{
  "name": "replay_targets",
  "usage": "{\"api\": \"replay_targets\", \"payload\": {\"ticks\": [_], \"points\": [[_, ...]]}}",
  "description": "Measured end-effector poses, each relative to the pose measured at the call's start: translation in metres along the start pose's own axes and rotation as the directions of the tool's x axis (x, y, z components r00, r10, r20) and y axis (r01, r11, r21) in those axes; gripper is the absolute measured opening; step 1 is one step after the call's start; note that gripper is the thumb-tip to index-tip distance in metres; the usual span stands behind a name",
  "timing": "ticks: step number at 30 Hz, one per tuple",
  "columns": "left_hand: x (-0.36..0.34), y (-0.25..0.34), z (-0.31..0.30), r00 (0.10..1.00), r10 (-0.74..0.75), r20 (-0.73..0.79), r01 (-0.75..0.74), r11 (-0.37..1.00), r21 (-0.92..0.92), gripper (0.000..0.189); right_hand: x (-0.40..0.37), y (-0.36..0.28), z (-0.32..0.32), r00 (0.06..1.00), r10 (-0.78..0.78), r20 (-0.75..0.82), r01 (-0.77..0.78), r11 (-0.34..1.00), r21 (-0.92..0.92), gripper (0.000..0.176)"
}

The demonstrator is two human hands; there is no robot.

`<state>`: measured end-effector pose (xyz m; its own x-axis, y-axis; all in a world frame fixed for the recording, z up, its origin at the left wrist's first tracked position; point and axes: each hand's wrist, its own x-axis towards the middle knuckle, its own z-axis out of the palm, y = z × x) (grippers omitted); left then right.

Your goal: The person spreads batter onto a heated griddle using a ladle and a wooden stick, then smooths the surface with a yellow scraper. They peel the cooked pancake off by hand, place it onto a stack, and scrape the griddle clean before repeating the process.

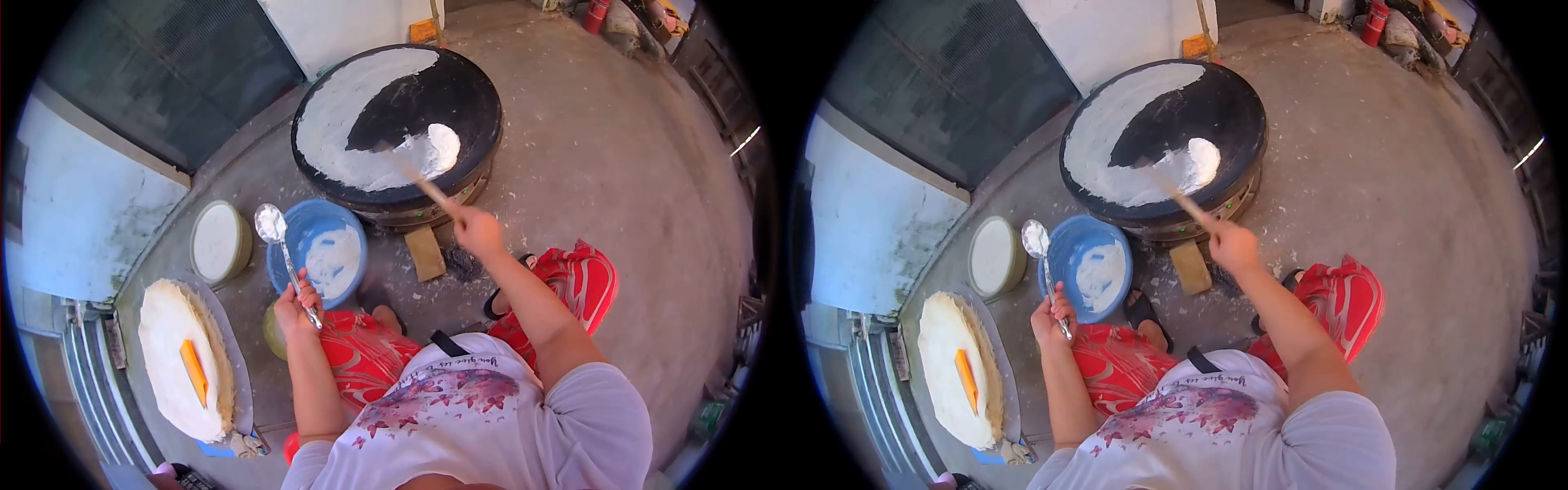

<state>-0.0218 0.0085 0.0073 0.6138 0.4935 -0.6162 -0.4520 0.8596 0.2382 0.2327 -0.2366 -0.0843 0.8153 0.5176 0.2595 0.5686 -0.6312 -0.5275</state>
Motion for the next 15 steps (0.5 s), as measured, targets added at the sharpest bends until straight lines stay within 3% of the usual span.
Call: {"api": "replay_targets", "payload": {"ticks": [1,3,8,10,11,12,13,15], "points": [[0.000,-0.001,0.001,1.000,-0.005,-0.006,0.005,1.000,0.001,0.032,0.001,0.006,-0.006,1.000,0.001,0.001,-0.001,1.000,0.002,0.049],[0.003,-0.003,0.000,1.000,-0.006,-0.006,0.006,1.000,0.011,0.032,0.003,0.025,-0.027,0.994,0.031,0.108,-0.011,0.982,-0.188,0.049],[0.008,-0.010,0.007,1.000,0.006,-0.030,-0.005,0.999,0.038,0.032,0.050,0.070,-0.038,0.995,0.095,-0.017,-0.096,0.945,-0.311,0.049],[0.009,-0.013,0.012,0.999,0.015,-0.047,-0.015,1.000,0.006,0.032,0.059,0.060,-0.026,0.938,0.337,0.079,-0.340,0.940,0.030,0.050],[0.011,-0.013,0.012,0.999,0.015,-0.048,-0.015,1.000,0.009,0.032,0.049,0.057,-0.027,0.937,0.339,0.080,-0.343,0.939,0.032,0.050],[0.012,-0.013,0.012,0.999,0.009,-0.036,-0.009,1.000,0.000,0.032,0.028,0.047,-0.034,0.990,0.082,0.112,-0.081,0.997,-0.008,0.051],[0.013,-0.014,0.011,1.000,0.004,-0.024,-0.004,1.000,-0.011,0.032,0.018,0.043,-0.037,0.971,-0.181,0.155,0.189,0.981,-0.037,0.051],[0.014,-0.018,0.015,0.999,0.020,-0.047,-0.020,1.000,-0.003,0.032,0.018,0.085,-0.043,0.973,-0.182,0.141,0.198,0.974,-0.109,0.052]]}}
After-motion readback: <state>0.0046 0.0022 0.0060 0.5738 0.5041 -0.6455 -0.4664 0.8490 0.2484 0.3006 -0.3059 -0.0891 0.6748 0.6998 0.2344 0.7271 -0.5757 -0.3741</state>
